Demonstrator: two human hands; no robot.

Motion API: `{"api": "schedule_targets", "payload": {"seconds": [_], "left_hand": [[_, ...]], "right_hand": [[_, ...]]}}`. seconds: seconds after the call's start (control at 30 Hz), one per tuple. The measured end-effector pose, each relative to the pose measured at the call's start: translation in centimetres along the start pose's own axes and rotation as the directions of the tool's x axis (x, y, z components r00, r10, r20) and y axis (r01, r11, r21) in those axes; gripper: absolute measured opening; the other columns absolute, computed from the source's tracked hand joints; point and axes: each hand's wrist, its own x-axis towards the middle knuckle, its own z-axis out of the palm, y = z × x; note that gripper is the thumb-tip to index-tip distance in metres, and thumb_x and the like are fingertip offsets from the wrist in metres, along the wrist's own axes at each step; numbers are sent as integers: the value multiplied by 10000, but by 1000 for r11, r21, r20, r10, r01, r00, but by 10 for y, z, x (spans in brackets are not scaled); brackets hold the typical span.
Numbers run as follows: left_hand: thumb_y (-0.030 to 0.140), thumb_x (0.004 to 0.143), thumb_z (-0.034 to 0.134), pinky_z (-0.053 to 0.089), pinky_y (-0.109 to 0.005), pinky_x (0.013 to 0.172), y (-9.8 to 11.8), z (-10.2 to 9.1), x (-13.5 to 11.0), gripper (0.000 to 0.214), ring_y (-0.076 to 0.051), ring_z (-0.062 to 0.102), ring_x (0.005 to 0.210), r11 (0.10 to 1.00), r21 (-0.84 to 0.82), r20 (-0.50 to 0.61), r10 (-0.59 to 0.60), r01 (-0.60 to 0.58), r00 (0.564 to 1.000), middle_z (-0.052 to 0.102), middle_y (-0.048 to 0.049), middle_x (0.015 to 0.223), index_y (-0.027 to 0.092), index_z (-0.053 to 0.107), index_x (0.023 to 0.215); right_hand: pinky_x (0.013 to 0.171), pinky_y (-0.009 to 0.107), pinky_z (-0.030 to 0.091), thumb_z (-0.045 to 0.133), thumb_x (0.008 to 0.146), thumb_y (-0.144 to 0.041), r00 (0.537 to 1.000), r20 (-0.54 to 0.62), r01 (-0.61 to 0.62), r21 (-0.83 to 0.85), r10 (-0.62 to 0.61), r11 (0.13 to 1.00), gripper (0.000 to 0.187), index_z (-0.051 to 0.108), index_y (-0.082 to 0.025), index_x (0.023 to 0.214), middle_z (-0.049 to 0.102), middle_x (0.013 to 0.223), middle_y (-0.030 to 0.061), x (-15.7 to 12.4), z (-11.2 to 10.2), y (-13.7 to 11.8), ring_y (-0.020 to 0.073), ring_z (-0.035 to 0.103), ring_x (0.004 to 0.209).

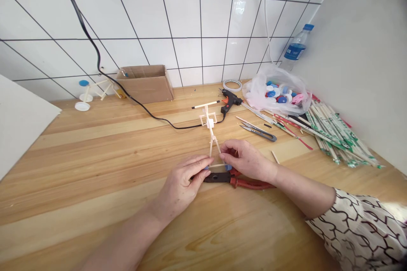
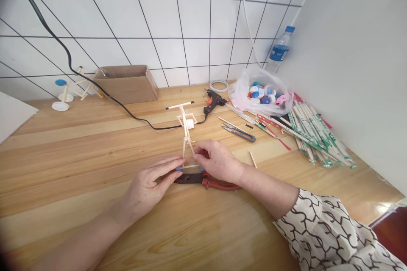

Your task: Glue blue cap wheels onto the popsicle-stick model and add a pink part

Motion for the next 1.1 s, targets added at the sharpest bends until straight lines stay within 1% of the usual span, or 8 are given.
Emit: {"api": "schedule_targets", "payload": {"seconds": [0.67,1.0,1.1], "left_hand": [[184,814,567,537,-322,884,0,0,1,246,-202,661,963,1000,7,-2,-4,4,1000,717,-57,1033,206,700,1020],[186,822,559,533,-322,887,-1,1,-1,245,-194,658,964,1000,22,0,13,-13,1000,714,-71,1034,180,695,1026],[185,820,561,536,-325,880,-1,1,0,242,-196,660,958,1000,20,-6,20,-19,1000,716,-69,1029,188,697,1020]], "right_hand": [[535,215,321,484,797,-185,1000,8,-6,12,6,1000,131,520,-151,676,462,602,-33,1,1,-1,98,398,567],[529,220,317,491,795,-177,1000,13,-16,12,16,1000,120,518,-150,681,461,598,-34,2,0,-1,96,394,555],[527,219,316,494,797,-180,1000,20,-20,12,20,1000,122,519,-149,681,457,594,-35,2,0,-1,96,391,553]]}}
